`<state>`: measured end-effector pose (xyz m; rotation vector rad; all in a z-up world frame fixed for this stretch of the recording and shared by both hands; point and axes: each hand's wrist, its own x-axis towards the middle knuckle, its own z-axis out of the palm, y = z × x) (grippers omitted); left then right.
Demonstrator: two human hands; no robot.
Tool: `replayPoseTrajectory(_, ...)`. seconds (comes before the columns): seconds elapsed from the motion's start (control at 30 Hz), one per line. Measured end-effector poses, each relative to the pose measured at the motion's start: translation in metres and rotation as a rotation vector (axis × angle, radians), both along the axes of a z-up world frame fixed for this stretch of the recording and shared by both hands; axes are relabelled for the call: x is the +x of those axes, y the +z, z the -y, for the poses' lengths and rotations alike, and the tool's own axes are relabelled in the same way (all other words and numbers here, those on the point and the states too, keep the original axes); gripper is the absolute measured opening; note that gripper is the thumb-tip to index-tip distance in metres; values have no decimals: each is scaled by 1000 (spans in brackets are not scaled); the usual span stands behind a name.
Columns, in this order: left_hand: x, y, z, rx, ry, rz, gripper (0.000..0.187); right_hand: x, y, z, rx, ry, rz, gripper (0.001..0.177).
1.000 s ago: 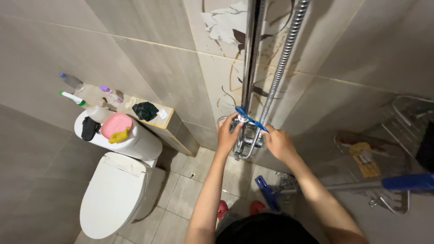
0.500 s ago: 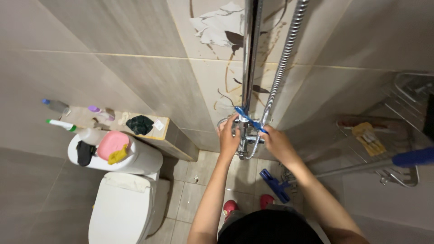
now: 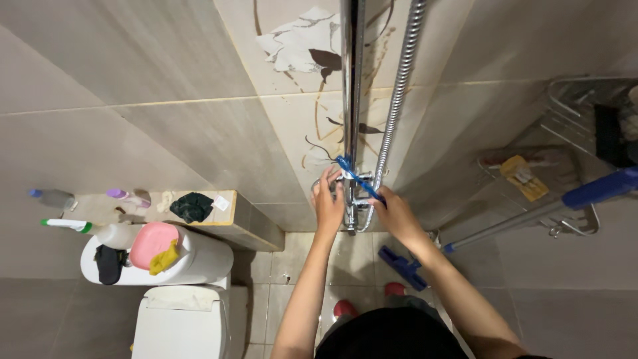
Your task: The person uses a blue toothbrush to scrub a vertical chrome shower pipe and its attached flexible hose. They move the brush up and down the pipe, focusing on the joints and crevices.
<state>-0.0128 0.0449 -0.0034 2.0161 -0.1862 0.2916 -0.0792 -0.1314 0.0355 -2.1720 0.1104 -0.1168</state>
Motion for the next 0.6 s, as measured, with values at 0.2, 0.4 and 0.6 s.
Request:
replayPoseTrajectory(0.2,23,5,-2,-72,18,-228,40,-13,-31,-20,375,-34,-297,24)
replayPoseTrajectory(0.4,28,8,-9,-292,-146,-63,41,-24,-15,-34,337,-104,-258,22)
replayPoseTrajectory(0.6,35,-3,-12,-396,-203,-89,39,-6,-27,-67,511,-72,-171,17)
